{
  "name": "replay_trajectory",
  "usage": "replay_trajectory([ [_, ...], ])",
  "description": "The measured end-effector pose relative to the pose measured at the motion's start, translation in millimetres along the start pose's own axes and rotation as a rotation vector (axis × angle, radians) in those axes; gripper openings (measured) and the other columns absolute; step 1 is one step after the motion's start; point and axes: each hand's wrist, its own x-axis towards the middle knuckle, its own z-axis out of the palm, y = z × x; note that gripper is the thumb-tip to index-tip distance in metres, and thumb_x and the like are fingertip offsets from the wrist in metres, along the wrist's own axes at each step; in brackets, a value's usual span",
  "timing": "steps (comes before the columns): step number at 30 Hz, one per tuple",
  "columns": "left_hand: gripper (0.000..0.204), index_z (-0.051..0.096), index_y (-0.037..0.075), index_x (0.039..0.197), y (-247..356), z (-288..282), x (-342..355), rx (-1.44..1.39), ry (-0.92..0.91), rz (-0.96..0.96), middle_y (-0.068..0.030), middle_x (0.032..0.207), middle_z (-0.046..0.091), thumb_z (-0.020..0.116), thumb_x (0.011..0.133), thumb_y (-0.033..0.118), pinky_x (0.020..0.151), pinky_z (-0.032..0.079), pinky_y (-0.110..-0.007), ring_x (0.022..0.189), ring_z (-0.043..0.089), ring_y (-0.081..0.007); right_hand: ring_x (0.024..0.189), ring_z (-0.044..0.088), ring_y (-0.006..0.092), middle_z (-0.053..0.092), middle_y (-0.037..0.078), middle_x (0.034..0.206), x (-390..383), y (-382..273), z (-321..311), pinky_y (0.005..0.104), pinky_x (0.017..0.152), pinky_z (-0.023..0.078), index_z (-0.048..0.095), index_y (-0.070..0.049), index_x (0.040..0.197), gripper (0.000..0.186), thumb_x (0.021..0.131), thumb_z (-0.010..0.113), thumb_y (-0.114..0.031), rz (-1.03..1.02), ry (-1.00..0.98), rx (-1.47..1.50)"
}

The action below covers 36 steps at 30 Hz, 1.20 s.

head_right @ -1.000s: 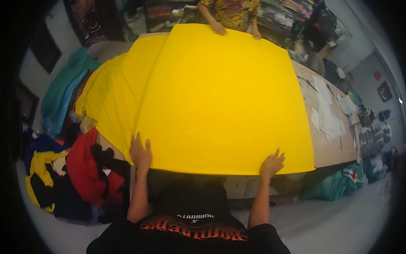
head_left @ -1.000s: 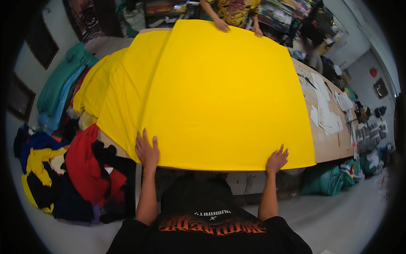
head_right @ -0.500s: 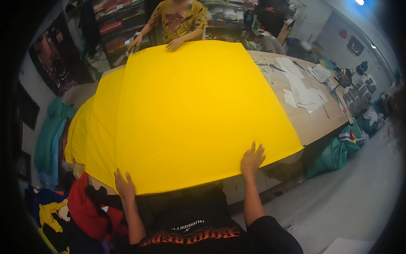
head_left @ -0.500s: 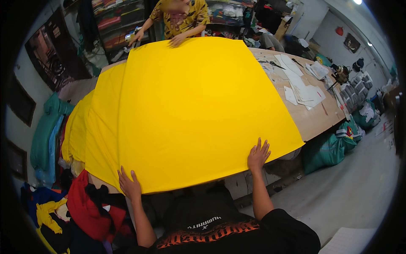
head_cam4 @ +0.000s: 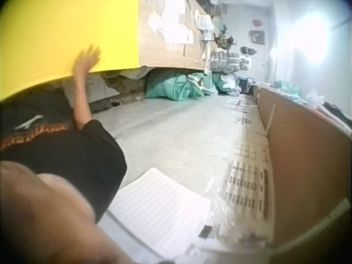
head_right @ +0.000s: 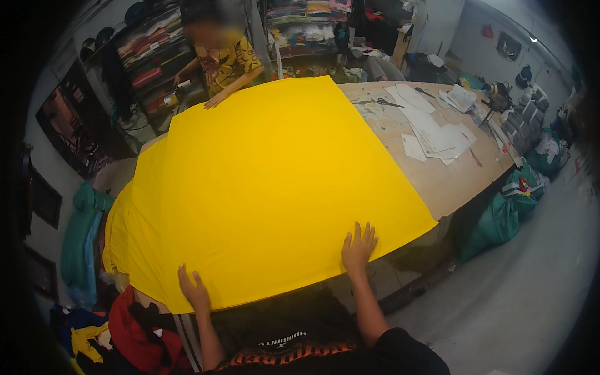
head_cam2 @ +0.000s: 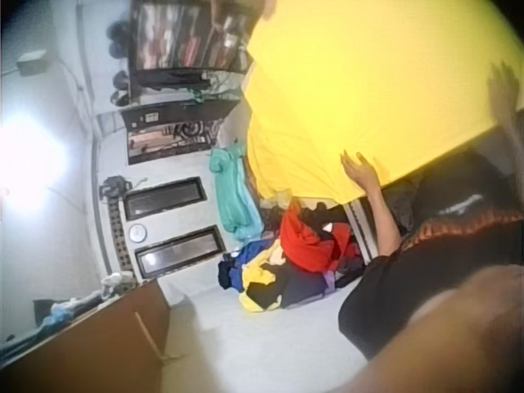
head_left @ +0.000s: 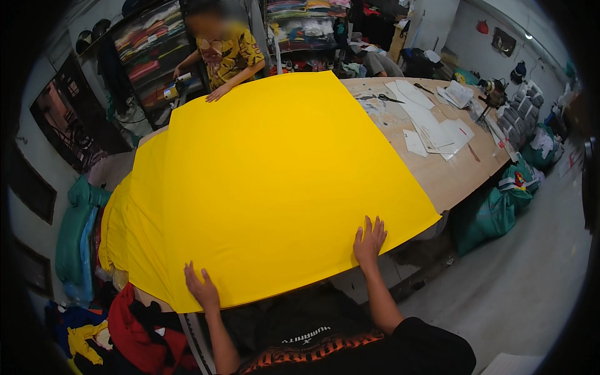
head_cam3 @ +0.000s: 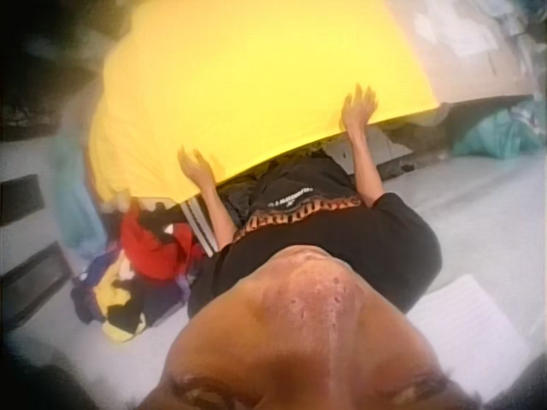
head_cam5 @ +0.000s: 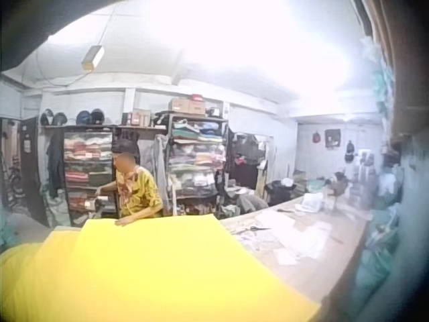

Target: The person and a coworker spread a large yellow fabric on a table, align it, and use a long rotary cutter to cut the fabric along a straight edge. The process is repeated multiple times to produce several cut pieces.

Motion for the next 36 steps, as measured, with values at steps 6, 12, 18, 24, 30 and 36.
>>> replay_trajectory([
  [6,0.054,0.035,0.008,0.154,84,51,0,0.093,-0.187,-0.024,-0.0182,0.163,0.027,0.041,0.107,0.034,0.123,0.012,-0.052,0.153,0.020,-0.0352,0.150,0.022,0.0422,0.030,0.023,0.160,40,8,9,0.0620,0.120,0.011,0.042,-0.012,0.152,0.053,0.105,0.041,-0.035,-0.106,-0.025,-0.082],
  [12,0.056,0.031,0.011,0.157,85,73,-6,0.327,-0.187,-0.002,-0.0164,0.166,0.021,0.038,0.108,0.036,0.124,0.008,-0.052,0.154,0.016,-0.0320,0.152,0.018,0.0390,0.024,0.021,0.163,40,17,13,0.0615,0.121,0.007,0.032,-0.016,0.158,0.056,0.106,0.037,-0.037,-0.124,-0.073,-0.153],
  [18,0.056,0.030,0.009,0.157,77,76,-10,0.222,-0.135,-0.032,-0.0177,0.166,0.021,0.041,0.107,0.033,0.124,0.011,-0.051,0.153,0.018,-0.0341,0.152,0.019,0.0391,0.023,0.020,0.164,41,19,12,0.0608,0.121,0.007,0.033,-0.017,0.158,0.056,0.106,0.038,-0.036,-0.132,-0.069,-0.135],
  [24,0.060,0.028,0.005,0.157,65,63,0,-0.122,0.263,-0.171,-0.0220,0.163,0.025,0.048,0.106,0.030,0.123,0.018,-0.048,0.152,0.022,-0.0367,0.152,0.018,0.0385,0.025,0.021,0.163,42,17,15,0.0600,0.121,0.008,0.033,-0.016,0.157,0.056,0.105,0.040,-0.035,-0.114,-0.091,-0.158],
  [30,0.068,0.024,0.003,0.158,21,10,27,-0.338,0.558,-0.532,-0.0221,0.164,0.024,0.046,0.106,0.041,0.123,0.019,-0.044,0.152,0.021,-0.0378,0.151,0.022,0.0375,0.022,0.020,0.164,43,18,29,0.0610,0.118,0.018,0.030,-0.019,0.159,0.055,0.107,0.040,-0.033,-0.161,-0.094,-0.309],
  [36,0.074,0.024,-0.001,0.157,-32,-33,35,-0.474,0.640,-0.723,-0.0269,0.161,0.027,0.031,0.107,0.054,0.122,0.022,-0.042,0.150,0.026,-0.0395,0.151,0.023,0.0405,0.020,0.019,0.165,44,27,37,0.0635,0.119,0.017,0.026,-0.025,0.160,0.053,0.109,0.031,-0.039,-0.166,-0.119,-0.323],
])
